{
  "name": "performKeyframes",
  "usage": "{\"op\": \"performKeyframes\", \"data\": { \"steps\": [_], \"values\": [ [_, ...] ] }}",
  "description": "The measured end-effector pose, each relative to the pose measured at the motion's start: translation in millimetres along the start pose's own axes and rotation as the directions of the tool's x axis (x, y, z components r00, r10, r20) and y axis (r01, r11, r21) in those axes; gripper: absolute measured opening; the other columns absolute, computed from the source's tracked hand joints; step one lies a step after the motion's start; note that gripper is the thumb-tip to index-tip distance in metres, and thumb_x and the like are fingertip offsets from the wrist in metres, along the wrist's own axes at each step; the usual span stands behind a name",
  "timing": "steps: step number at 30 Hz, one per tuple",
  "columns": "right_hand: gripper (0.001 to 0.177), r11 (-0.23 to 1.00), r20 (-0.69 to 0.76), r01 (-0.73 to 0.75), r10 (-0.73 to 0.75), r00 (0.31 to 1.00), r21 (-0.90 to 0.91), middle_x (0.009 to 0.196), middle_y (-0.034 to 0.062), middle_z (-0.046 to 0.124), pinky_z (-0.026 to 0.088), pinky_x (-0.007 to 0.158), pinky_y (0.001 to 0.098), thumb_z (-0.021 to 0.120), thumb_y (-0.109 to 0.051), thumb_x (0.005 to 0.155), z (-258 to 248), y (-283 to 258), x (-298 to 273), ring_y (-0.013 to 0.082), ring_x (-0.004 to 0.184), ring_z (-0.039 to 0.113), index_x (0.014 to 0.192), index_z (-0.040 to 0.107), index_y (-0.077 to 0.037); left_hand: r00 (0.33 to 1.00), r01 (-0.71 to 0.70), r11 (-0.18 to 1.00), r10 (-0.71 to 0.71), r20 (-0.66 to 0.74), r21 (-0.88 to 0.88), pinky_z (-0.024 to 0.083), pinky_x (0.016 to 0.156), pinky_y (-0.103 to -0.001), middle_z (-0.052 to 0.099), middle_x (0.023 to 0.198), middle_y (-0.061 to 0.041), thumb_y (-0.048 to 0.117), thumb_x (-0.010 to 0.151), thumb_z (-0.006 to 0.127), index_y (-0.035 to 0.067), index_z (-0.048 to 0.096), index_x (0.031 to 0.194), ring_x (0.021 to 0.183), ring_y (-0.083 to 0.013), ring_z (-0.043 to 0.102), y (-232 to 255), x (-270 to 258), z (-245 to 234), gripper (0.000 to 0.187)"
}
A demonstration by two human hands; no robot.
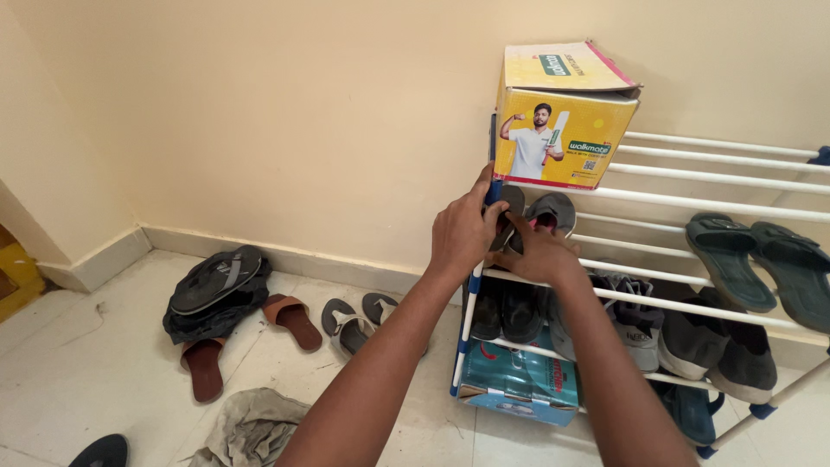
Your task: The person retrieves a pair of black shoes from a plastic bag and wipes them with a cloth. They then place the shoes back into the bag and put the bag on a shoe rack.
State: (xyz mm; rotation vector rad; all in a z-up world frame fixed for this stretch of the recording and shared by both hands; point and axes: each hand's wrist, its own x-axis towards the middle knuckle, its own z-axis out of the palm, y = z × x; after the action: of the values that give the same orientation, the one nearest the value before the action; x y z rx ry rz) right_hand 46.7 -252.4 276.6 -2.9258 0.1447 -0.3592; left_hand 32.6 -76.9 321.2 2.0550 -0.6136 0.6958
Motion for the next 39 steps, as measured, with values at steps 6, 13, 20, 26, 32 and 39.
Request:
{"op": "performKeyframes", "data": {
  "steps": [6, 13, 20, 26, 32, 39],
  "values": [
    [0.093, 0.999, 0.115, 0.036, -0.032, 0.993, -0.04, 0.128, 0.0049, 0.072, 0.042, 0.108, 0.0573, 0.091, -0.044, 0.059, -37, -10, 8, 0.0302, 0.125, 0.064, 0.144, 0.055, -0.03, 1.0, 0.006, 1.0, -0.006, 0.001, 0.023, 0.055, 0.071, -0.048, 0.074, 0.088, -0.016, 0.031, 0.095, 0.066, 0.02, 0.042, 0.154, 0.084, -0.036, 0.072, 1, 0, 1, 0.064],
    [0.093, 0.989, 0.301, 0.133, -0.107, 0.948, -0.067, 0.123, 0.005, 0.077, 0.051, 0.107, 0.0372, 0.09, -0.05, 0.054, -38, -10, 19, 0.0276, 0.121, 0.07, 0.139, 0.062, -0.025, 0.999, -0.034, 0.999, 0.035, -0.033, 0.024, 0.054, 0.071, -0.049, 0.074, 0.088, -0.017, 0.03, 0.095, 0.067, 0.018, 0.044, 0.153, 0.083, -0.037, 0.071, -2, -1, 4, 0.064],
    [0.104, 0.981, 0.493, 0.182, -0.124, 0.861, -0.072, 0.145, 0.0102, 0.059, 0.045, 0.109, 0.0358, 0.088, -0.067, 0.063, -14, 0, 61, 0.0284, 0.131, 0.058, 0.146, 0.053, -0.015, 1.0, 0.007, 0.999, -0.007, -0.006, 0.038, 0.055, 0.071, -0.049, 0.074, 0.086, -0.016, 0.031, 0.095, 0.066, 0.019, 0.043, 0.153, 0.082, -0.0359, 0.072, 1, -1, 2, 0.064],
    [0.073, 0.982, 0.586, 0.072, -0.164, 0.794, 0.177, 0.128, 0.006, 0.069, 0.057, 0.091, 0.0433, 0.081, -0.041, 0.069, -17, 7, 89, 0.024, 0.117, 0.066, 0.137, 0.062, -0.022, 1.0, -0.017, 0.999, 0.017, -0.017, 0.04, 0.055, 0.072, -0.049, 0.074, 0.087, -0.015, 0.029, 0.095, 0.066, 0.019, 0.042, 0.154, 0.084, -0.0368, 0.072, 2, -1, 1, 0.064],
    [0.068, 0.979, 0.409, 0.126, -0.183, 0.894, 0.162, 0.117, 0.0109, 0.078, 0.053, 0.092, 0.0364, 0.082, -0.049, 0.064, -9, 7, 75, 0.0252, 0.109, 0.072, 0.119, 0.075, -0.009, 0.999, -0.025, 0.998, 0.026, -0.026, 0.053, 0.055, 0.072, -0.049, 0.074, 0.089, -0.016, 0.03, 0.096, 0.066, 0.019, 0.042, 0.153, 0.084, -0.037, 0.072, 1, -2, 3, 0.063],
    [0.106, 0.987, 0.201, 0.026, 0.006, 0.98, -0.157, 0.144, 0.0191, 0.057, 0.043, 0.111, 0.0396, 0.092, -0.063, 0.05, -36, 62, 40, 0.0341, 0.134, 0.054, 0.138, 0.064, -0.01, 0.999, -0.032, 0.998, 0.033, -0.01, 0.05, 0.054, 0.07, -0.05, 0.073, 0.087, -0.016, 0.031, 0.096, 0.065, 0.018, 0.041, 0.153, 0.084, -0.037, 0.072, 2, -2, 2, 0.063]
  ]
}}
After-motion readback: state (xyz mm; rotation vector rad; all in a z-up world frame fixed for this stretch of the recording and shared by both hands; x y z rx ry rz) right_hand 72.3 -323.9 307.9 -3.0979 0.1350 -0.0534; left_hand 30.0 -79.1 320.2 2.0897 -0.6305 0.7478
